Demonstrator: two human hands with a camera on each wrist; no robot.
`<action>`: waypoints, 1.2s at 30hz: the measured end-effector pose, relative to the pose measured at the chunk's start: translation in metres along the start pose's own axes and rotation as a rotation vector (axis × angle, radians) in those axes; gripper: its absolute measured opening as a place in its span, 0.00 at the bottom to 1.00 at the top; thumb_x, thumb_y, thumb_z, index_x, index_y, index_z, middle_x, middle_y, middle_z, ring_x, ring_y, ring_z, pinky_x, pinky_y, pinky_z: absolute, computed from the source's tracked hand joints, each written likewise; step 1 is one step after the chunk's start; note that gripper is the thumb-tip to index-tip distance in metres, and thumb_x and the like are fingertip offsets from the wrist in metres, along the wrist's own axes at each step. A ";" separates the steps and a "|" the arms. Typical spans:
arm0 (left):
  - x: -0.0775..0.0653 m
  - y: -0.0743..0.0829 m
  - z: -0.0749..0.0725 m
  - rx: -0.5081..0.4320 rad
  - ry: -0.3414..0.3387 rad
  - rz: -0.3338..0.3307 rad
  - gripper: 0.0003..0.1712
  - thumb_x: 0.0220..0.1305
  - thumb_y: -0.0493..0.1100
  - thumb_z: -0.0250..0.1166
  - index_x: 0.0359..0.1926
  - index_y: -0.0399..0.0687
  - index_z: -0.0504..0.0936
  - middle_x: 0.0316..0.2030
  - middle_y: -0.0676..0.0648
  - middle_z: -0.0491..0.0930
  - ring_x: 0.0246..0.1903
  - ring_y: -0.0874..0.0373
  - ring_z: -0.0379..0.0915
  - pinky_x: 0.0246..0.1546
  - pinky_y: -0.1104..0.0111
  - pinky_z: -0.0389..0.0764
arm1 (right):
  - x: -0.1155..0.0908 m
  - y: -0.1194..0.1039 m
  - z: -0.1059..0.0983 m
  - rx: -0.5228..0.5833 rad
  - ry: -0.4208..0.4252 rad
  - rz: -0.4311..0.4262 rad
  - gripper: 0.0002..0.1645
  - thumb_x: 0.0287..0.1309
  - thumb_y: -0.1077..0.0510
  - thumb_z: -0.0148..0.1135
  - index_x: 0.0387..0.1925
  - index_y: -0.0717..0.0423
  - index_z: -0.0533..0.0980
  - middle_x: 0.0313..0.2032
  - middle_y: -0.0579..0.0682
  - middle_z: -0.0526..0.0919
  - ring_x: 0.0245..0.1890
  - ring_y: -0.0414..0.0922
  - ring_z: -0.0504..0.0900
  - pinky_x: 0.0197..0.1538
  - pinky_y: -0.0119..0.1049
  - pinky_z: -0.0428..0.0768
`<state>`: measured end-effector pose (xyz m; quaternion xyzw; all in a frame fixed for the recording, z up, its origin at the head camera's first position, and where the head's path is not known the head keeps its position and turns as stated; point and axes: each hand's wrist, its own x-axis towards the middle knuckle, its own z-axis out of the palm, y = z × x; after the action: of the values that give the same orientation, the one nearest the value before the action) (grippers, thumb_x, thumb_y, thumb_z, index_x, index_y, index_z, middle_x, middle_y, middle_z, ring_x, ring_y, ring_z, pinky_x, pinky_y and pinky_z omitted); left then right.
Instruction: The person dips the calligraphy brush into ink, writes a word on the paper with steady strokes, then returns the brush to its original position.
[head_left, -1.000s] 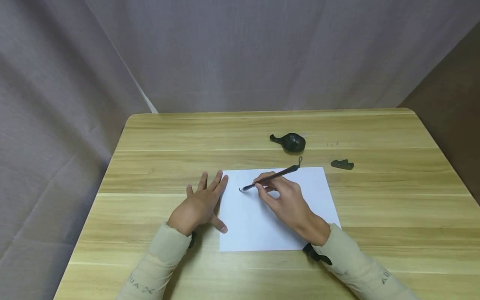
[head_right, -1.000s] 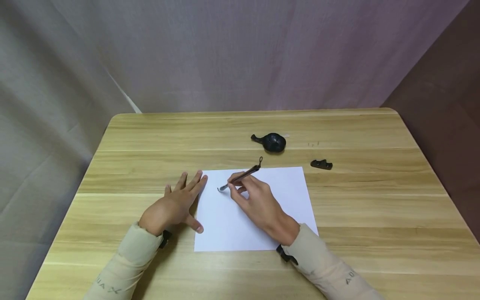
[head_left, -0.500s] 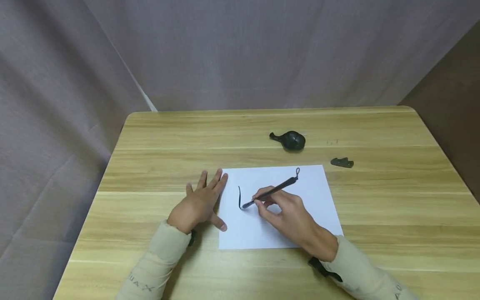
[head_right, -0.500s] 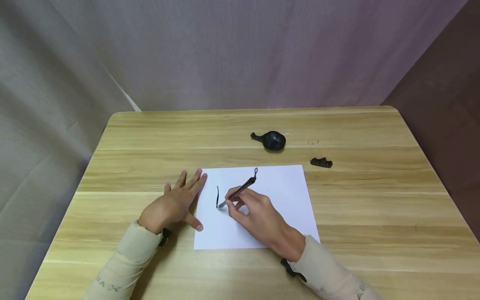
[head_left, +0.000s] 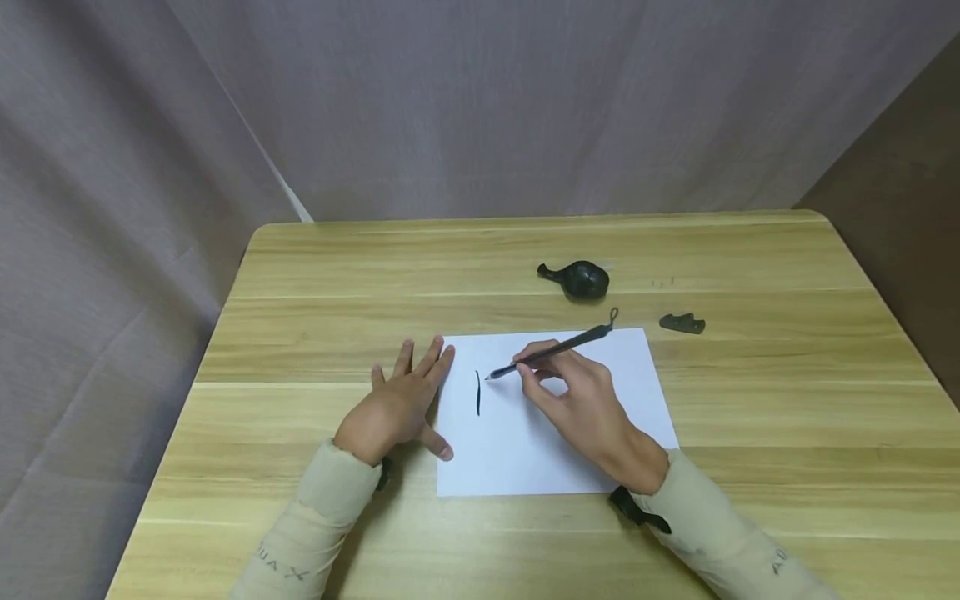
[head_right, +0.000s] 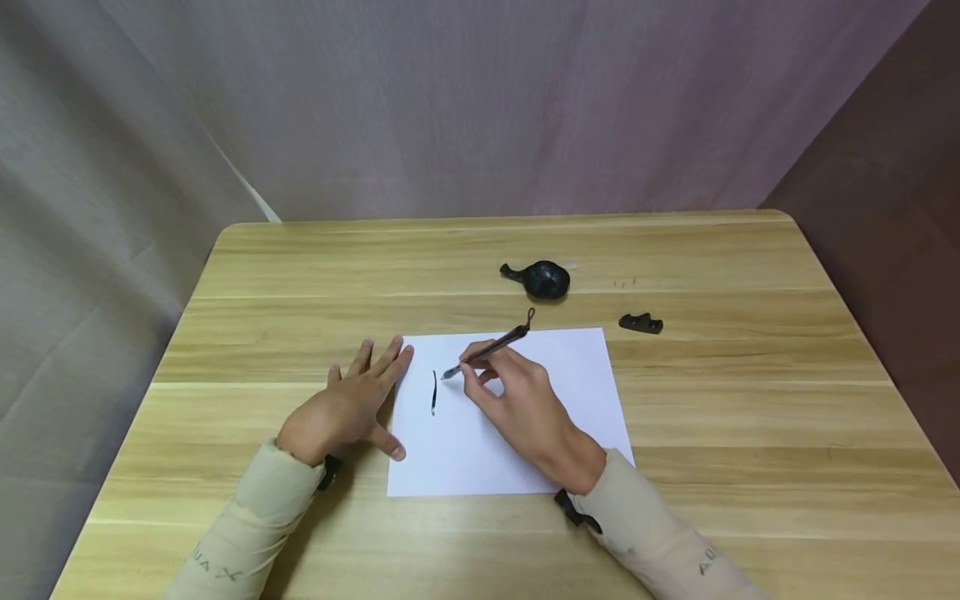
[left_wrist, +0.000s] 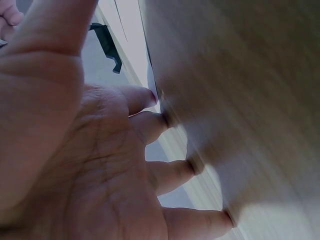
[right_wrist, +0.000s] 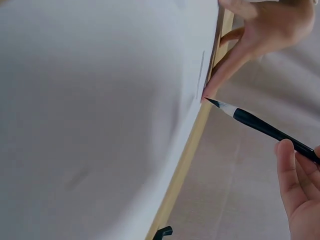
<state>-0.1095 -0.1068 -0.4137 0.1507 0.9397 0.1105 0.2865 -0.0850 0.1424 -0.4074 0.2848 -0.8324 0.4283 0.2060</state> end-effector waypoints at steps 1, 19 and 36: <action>0.000 0.000 0.000 -0.004 0.001 0.001 0.87 0.37 0.62 0.88 0.87 0.54 0.37 0.85 0.49 0.28 0.82 0.36 0.21 0.72 0.24 0.41 | 0.000 0.002 0.001 0.002 0.004 0.004 0.11 0.61 0.72 0.72 0.45 0.64 0.84 0.42 0.54 0.90 0.41 0.47 0.91 0.46 0.33 0.88; -0.001 0.000 0.001 -0.001 0.006 -0.002 0.86 0.37 0.61 0.88 0.87 0.53 0.39 0.86 0.48 0.30 0.82 0.35 0.22 0.72 0.24 0.41 | 0.007 0.005 0.011 0.015 0.009 0.024 0.10 0.64 0.69 0.71 0.46 0.63 0.83 0.42 0.54 0.90 0.42 0.48 0.91 0.46 0.34 0.88; 0.001 0.000 0.001 0.006 0.013 0.003 0.86 0.37 0.62 0.88 0.87 0.53 0.39 0.86 0.48 0.31 0.82 0.34 0.22 0.72 0.24 0.42 | 0.007 0.005 0.012 0.017 0.015 0.018 0.10 0.63 0.70 0.71 0.46 0.64 0.83 0.43 0.55 0.90 0.41 0.48 0.91 0.45 0.34 0.88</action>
<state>-0.1095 -0.1068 -0.4154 0.1523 0.9416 0.1091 0.2798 -0.0948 0.1326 -0.4124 0.2760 -0.8297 0.4393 0.2060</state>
